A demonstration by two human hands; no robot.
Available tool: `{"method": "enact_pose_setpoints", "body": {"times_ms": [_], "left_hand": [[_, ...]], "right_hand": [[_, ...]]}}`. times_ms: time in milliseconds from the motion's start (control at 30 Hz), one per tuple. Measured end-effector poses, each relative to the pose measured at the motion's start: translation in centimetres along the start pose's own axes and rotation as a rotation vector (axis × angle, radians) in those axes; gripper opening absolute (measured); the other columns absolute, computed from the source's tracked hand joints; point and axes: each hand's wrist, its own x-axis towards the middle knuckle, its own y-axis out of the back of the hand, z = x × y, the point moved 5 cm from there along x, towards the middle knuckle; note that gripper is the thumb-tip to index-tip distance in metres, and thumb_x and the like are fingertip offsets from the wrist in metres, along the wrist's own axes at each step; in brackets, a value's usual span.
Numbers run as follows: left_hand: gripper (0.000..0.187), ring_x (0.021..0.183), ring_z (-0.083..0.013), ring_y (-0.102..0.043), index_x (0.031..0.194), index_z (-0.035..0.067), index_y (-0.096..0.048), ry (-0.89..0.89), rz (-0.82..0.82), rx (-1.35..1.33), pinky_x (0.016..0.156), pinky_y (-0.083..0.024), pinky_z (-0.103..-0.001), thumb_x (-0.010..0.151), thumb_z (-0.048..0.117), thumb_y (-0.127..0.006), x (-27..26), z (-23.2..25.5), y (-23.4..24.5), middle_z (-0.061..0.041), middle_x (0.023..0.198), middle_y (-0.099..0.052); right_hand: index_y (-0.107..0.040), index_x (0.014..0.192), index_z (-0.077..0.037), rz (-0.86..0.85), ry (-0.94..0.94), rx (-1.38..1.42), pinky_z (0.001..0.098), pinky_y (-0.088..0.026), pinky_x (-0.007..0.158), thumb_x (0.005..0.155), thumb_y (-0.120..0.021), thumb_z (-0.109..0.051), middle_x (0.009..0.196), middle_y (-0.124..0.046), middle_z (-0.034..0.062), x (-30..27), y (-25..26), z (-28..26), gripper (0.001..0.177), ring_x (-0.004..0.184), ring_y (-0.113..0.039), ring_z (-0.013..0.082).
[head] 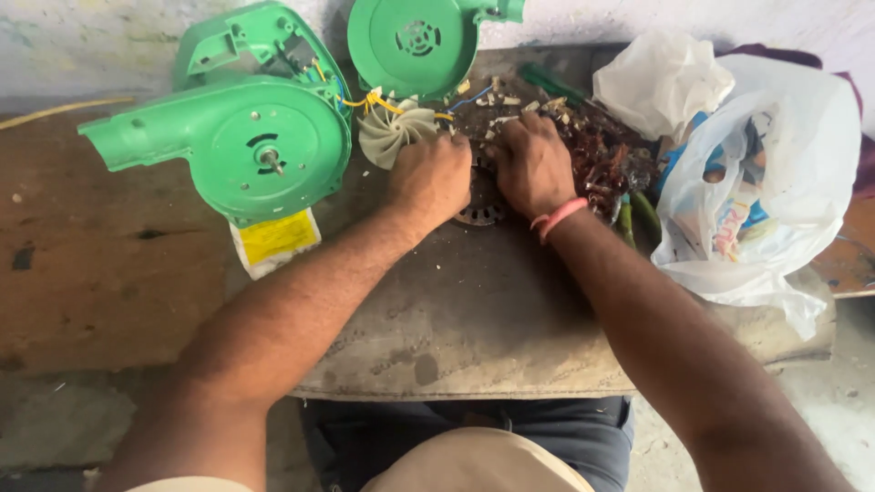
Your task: The person cleans debris from a disassembled motor stator using their hands and a green screwdriver. They pick out small white and brown fragments from the slots of the stator and place them on the table. The task involves careful manual removal of material from the motor component.
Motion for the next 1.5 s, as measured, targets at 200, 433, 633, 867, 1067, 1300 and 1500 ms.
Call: {"method": "enact_pose_setpoints", "body": {"times_ms": [200,433,633,867,1067,1300,1500], "left_hand": [[0.015,0.072,-0.0322,-0.073,0.089,-0.001,-0.070,0.011,-0.027,-0.028,0.057,-0.057,-0.044,0.075,0.005,-0.067,0.0,-0.3,-0.7,-0.017,0.081,-0.073],[0.015,0.073,-0.0328,-0.073,0.089,0.000,-0.070,0.016,0.002,-0.022,0.059,-0.058,-0.044,0.075,0.006,-0.069,0.1,-0.1,0.4,-0.017,0.080,-0.073],[0.020,0.073,-0.0327,-0.073,0.091,0.000,-0.069,0.017,-0.044,-0.030,0.060,-0.058,-0.045,0.072,0.006,-0.071,0.2,-0.2,-0.3,-0.016,0.083,-0.073],[0.013,0.075,-0.0333,-0.073,0.088,0.002,-0.069,0.044,-0.046,-0.011,0.062,-0.058,-0.045,0.075,0.005,-0.069,0.4,-0.1,-0.2,-0.016,0.083,-0.073],[0.014,0.074,-0.0326,-0.074,0.089,0.001,-0.069,0.038,-0.039,-0.030,0.061,-0.058,-0.045,0.076,0.006,-0.068,0.1,0.0,-0.4,-0.017,0.083,-0.073],[0.019,0.072,-0.0336,-0.074,0.091,0.001,-0.069,0.046,-0.055,0.018,0.059,-0.058,-0.045,0.074,0.007,-0.069,0.5,0.1,-0.5,-0.017,0.083,-0.073],[0.018,0.069,-0.0339,-0.073,0.093,0.002,-0.070,0.083,-0.128,-0.025,0.057,-0.058,-0.046,0.076,0.006,-0.067,0.3,-0.1,-1.3,-0.017,0.079,-0.073]], "right_hand": [[-0.063,0.092,-0.003,-0.010,-0.020,0.032,0.0495,-0.050,0.081,0.088,-0.074,-0.011,0.097,-0.061,0.0161,-4.1,1.4,-1.0,0.014,0.097,-0.059,0.0398],[-0.064,0.093,-0.003,0.004,0.028,0.039,0.0488,-0.051,0.080,0.087,-0.074,-0.006,0.099,-0.062,0.0163,-0.3,0.5,-0.3,0.012,0.098,-0.059,0.0399],[-0.063,0.091,-0.003,-0.039,-0.034,0.017,0.0483,-0.051,0.081,0.087,-0.075,-0.009,0.097,-0.062,0.0163,-4.0,1.5,-0.8,0.015,0.096,-0.060,0.0394],[-0.064,0.089,-0.006,0.032,0.029,-0.010,0.0479,-0.051,0.081,0.089,-0.074,-0.006,0.098,-0.062,0.0157,-0.5,0.4,0.1,0.010,0.098,-0.060,0.0392],[-0.063,0.091,-0.003,-0.029,-0.005,0.043,0.0488,-0.050,0.079,0.087,-0.073,-0.011,0.097,-0.061,0.0163,-3.7,1.4,-0.7,0.013,0.093,-0.059,0.0392],[-0.064,0.092,-0.002,0.025,0.017,0.017,0.0498,-0.050,0.078,0.089,-0.072,-0.010,0.098,-0.063,0.0174,-0.4,0.7,0.2,0.012,0.094,-0.059,0.0411],[-0.064,0.096,-0.003,0.032,0.038,0.046,0.0496,-0.051,0.082,0.090,-0.070,-0.007,0.101,-0.063,0.0175,-3.5,2.3,-0.7,0.009,0.098,-0.059,0.0413]]}}
